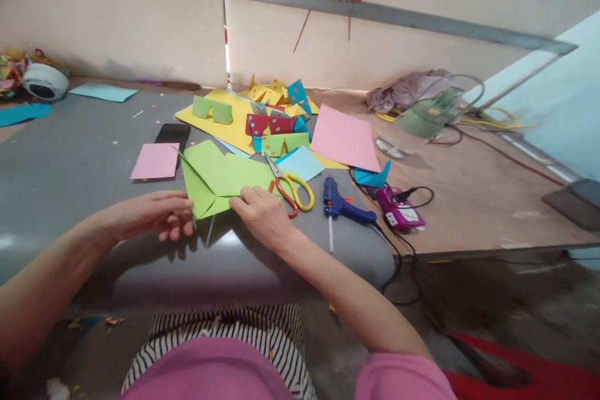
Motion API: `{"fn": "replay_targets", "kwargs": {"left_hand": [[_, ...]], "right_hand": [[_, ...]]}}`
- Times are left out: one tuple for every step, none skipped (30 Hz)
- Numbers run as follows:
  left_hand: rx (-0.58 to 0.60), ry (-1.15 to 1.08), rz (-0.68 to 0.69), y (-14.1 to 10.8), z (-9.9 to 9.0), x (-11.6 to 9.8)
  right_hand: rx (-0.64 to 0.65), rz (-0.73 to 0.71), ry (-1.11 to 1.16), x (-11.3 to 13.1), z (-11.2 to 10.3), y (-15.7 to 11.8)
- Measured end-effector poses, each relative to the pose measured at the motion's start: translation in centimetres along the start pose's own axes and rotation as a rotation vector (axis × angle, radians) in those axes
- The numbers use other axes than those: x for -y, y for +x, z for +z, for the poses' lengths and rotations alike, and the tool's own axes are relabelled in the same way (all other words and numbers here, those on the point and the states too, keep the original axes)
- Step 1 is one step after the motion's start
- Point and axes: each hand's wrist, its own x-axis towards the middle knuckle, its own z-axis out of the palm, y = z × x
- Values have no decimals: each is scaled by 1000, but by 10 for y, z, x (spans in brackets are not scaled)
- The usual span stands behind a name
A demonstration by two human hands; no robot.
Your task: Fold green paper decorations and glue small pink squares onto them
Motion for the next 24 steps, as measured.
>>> {"fn": "replay_targets", "kwargs": {"left_hand": [[-12, 118, -20, -10, -3, 4], [-37, 247, -35, -20, -6, 6], [-81, 370, -26, -30, -8, 7], [-134, 469, 5, -37, -9, 6], [-210, 550, 68, -43, -8, 3], [-283, 627, 166, -45, -7, 0], [-348, 703, 280, -43, -4, -4], [-399, 793, 375, -38, -1, -8], [-409, 897, 436, -30, 3, -10], [-403, 1015, 479, -19, 6, -12], [-387, 1134, 491, -8, 8, -13], [-370, 1231, 494, 4, 9, -13], [-355, 1300, 484, 15, 9, -12], [-334, 1341, 474, 25, 8, -11], [-310, 1358, 462, 32, 7, -9], [-291, 1362, 448, 38, 5, -9], [-275, 1360, 439, 42, 3, -8], [-266, 1356, 435, 44, 1, -8], [-264, 1351, 440, 46, -1, -8], [-265, 1343, 453, 46, -2, -8], [-268, 1329, 473, 47, -3, -8], [-268, 1308, 494, 47, -4, -7], [-264, 1287, 511, 47, -4, -7], [-257, 1279, 522, 47, -5, -6]], "right_hand": [[-4, -39, -7, 0, 2, -3], [-4, -62, 3, 0, 3, -6], [-3, -73, 21, 1, 5, -8], [-2, -76, 43, 1, 7, -10], [-2, -73, 64, 1, 8, -11], [-3, -67, 81, 2, 9, -12], [-3, -64, 89, 2, 10, -13], [-2, -64, 91, 2, 11, -13], [0, -67, 88, 3, 11, -13], [3, -68, 83, 3, 12, -13], [5, -70, 79, 3, 12, -13], [6, -66, 79, 3, 12, -12], [7, -59, 86, 3, 11, -12], [12, -52, 108, 3, 10, -12], [26, -42, 151, 2, 8, -12], [48, -25, 215, 1, 6, -11], [78, -2, 298, 0, 4, -9], [113, 29, 385, -1, 1, -7], [148, 63, 464, -2, -1, -4], [179, 97, 522, -4, -4, -1], [208, 123, 554, -7, -6, 2], [234, 129, 564, -9, -7, 5], [260, 115, 560, -12, -8, 8], [283, 84, 552, -14, -9, 10]]}}
